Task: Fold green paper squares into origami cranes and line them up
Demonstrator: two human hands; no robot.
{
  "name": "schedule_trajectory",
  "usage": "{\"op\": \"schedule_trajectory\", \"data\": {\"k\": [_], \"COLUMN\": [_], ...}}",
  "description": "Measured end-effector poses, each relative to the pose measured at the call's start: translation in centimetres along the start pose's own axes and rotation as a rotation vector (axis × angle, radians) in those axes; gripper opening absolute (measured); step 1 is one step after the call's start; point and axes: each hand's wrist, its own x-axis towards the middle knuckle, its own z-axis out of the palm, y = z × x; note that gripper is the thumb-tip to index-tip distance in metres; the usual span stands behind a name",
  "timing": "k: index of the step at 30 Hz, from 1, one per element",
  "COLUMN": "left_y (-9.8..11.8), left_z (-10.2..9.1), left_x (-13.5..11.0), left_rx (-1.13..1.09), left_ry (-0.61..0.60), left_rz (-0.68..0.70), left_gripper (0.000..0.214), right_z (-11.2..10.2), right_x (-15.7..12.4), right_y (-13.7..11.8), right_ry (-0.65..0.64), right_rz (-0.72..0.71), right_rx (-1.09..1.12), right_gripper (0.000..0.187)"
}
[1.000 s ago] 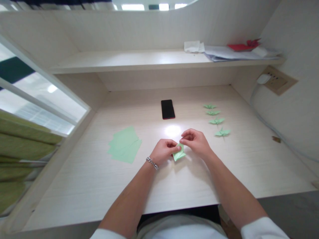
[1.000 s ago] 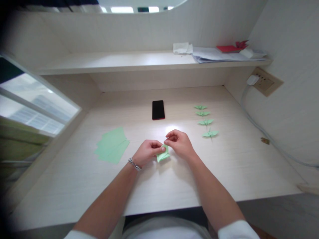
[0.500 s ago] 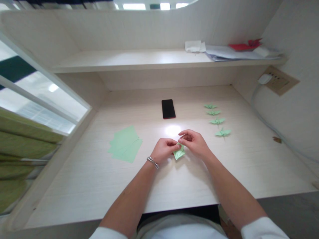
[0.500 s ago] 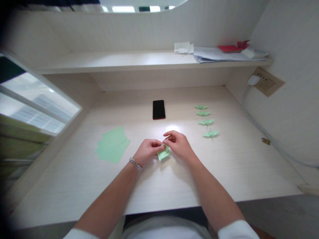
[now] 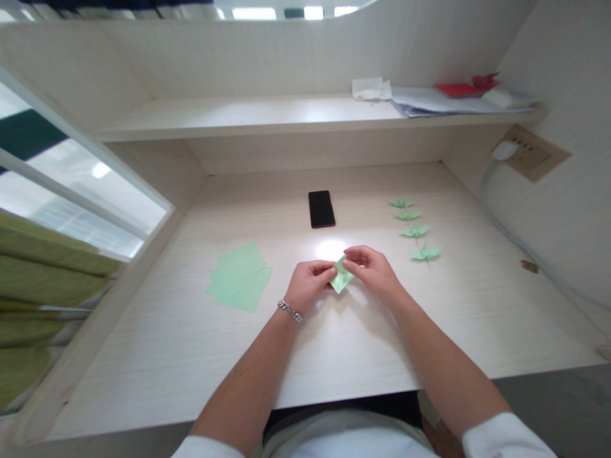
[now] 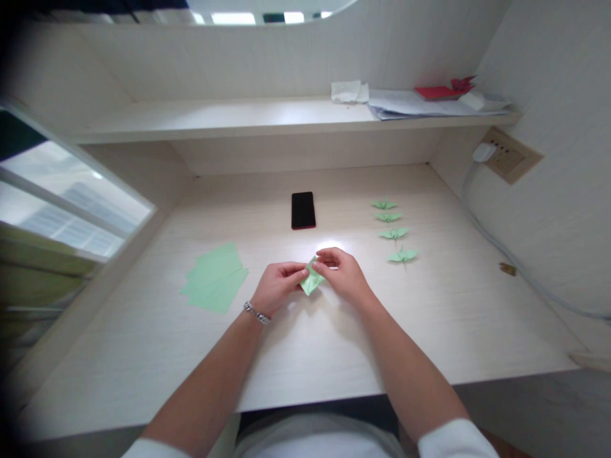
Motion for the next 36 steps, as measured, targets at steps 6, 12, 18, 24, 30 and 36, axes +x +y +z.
{"op": "schedule_trajectory", "data": {"k": [6, 12, 18, 24, 30, 36], "left_y": [-0.1, 0.2, 0.5, 0.6, 0.8, 0.6], "left_z": [0.0, 0.1, 0.1, 0.0, 0.2, 0.4], "left_x": [0.1, 0.0, -0.2, -0.3, -0.4, -0.4], "left_rx": [-0.118, -0.151, -0.173, -0.213, -0.214, -0.124], "left_ry": [0.046, 0.024, 0.069, 0.052, 0.018, 0.037], "left_rz": [0.033, 0.003, 0.0, -0.003, -0.026, -0.003], "left_gripper": [0.038, 0.031, 0.026, 0.02, 0.021, 0.028], "right_z": [0.5, 0.7, 0.5, 0.1, -0.1, 0.3], "right_x": [0.0, -0.1, -0.3, -0.2, -0.2, -0.3], "right_y": [0.6, 0.2, -0.4, -0.4, -0.7, -0.4], "right_ry": [-0.06, -0.006, -0.004, -0.051, -0.063, -0.022], "right_rz": [0.201, 0.217, 0.256, 0.314, 0.313, 0.259], "right_rx": [0.177, 0.205, 0.245, 0.35, 0.396, 0.271], "right_gripper": [0.032, 0.029, 0.029, 0.028, 0.019, 0.024]}}
